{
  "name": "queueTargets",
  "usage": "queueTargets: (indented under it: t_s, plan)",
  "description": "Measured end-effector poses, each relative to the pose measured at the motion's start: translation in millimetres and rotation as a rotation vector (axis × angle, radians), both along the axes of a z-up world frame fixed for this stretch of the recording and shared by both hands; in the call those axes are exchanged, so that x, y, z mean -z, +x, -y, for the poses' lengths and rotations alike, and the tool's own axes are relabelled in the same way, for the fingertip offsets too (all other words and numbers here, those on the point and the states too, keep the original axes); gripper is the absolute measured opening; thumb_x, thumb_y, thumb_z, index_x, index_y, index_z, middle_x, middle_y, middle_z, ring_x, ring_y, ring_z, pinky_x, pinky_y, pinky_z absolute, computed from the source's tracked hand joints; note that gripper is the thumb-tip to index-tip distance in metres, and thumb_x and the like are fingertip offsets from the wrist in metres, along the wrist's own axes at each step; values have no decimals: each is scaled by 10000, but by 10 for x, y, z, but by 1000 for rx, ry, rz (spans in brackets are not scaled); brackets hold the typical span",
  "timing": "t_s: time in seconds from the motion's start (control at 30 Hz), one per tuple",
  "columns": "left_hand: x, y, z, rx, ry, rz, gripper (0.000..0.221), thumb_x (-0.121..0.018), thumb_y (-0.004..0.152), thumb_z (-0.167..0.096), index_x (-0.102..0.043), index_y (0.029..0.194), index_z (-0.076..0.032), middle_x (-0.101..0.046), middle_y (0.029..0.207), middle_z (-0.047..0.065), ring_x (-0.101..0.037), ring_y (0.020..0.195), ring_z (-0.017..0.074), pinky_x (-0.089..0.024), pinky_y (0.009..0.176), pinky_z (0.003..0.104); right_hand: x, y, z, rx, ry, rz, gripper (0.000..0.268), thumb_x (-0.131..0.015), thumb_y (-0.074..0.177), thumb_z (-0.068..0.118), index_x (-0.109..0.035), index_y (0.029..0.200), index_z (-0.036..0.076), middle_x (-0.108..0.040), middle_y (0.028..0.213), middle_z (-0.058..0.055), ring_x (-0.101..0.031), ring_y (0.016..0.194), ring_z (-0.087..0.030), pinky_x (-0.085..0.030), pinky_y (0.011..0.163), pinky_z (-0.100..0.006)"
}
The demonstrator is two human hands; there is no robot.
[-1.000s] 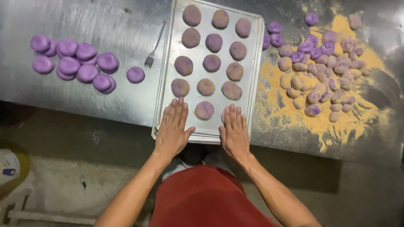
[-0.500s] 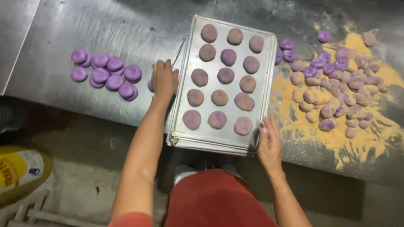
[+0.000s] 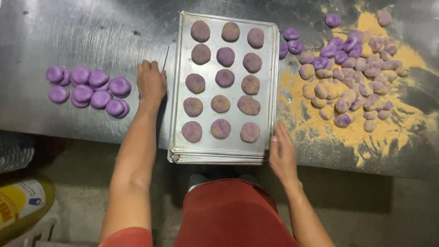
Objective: The recorder is shown placing small purple dough portions onto a metal baking tray, flattening them, and marking them with a fork.
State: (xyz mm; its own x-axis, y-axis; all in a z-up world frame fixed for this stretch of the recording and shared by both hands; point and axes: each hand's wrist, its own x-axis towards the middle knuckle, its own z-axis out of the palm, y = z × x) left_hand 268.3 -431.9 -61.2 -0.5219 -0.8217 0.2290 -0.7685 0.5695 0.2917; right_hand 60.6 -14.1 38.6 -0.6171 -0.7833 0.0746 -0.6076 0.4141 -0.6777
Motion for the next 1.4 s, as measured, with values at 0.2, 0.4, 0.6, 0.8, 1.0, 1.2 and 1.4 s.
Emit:
queueTargets:
  t_s: [0.2,0.4,0.6,0.8,1.0,1.2,1.4]
  plan:
    - [-171,206,-409,43,-56,-158,400,-734,951,-124,-624,1313,4,-601,1194,193,-562,1122,387,-486,955,485,-103,135,468,-79,-50,27,368,-529,1043,122,-598,1366,-40,-533,1491,-247,-520,1366,-419,-395,1142,-436]
    - [14,5,-269,-68,-9,23,445,-807,784,-277,-645,1084,9,-594,1123,219,-541,1051,399,-468,857,518,-240,262,479,-44,-94,224,328,-560,1008,111,-628,1311,7,-563,1410,-189,-638,1187,-300,-539,976,-376]
    - [510,60,3,-72,-130,32,88,-709,948,-122,-672,989,-53,-655,1013,162,-632,975,374,-505,861,486,-107,-18,88,40,-121,89,285,-565,1017,63,-656,1277,-11,-605,1312,-175,-621,1176,-270,-560,921,-350]
    - [-738,116,-1075,-47,587,-914,131,-635,1034,-150,-683,1050,-28,-687,938,-8,-621,867,83,-529,811,273,207,-242,-113,146,-104,697,369,-559,1004,128,-619,1363,64,-674,924,-84,-658,759,-165,-573,680,-321]
    - [-1006,-224,-2883,348,1370,-686,187,-723,968,-178,-721,1045,-7,-708,916,4,-619,886,82,-532,804,268,-86,53,165,-304,-149,996,289,-603,1075,281,-693,1147,16,-696,973,-16,-646,849,-93,-553,767,-262]
    - [-1069,53,-2879,-22,1011,-716,265,-658,988,-215,-731,1197,-68,-715,927,16,-611,810,99,-521,742,272,561,-1033,-394,185,160,335,257,-639,1047,273,-667,978,27,-687,797,-127,-621,660,-292,-508,604,-424]
    - [-1089,211,-2325,156,91,-366,672,-633,1002,-201,-337,1554,43,-416,1550,300,-410,1439,494,-350,1192,554,592,-1381,-195,190,381,-229,330,-667,964,227,-628,1079,-80,-618,1125,-354,-620,983,-509,-492,851,-554]
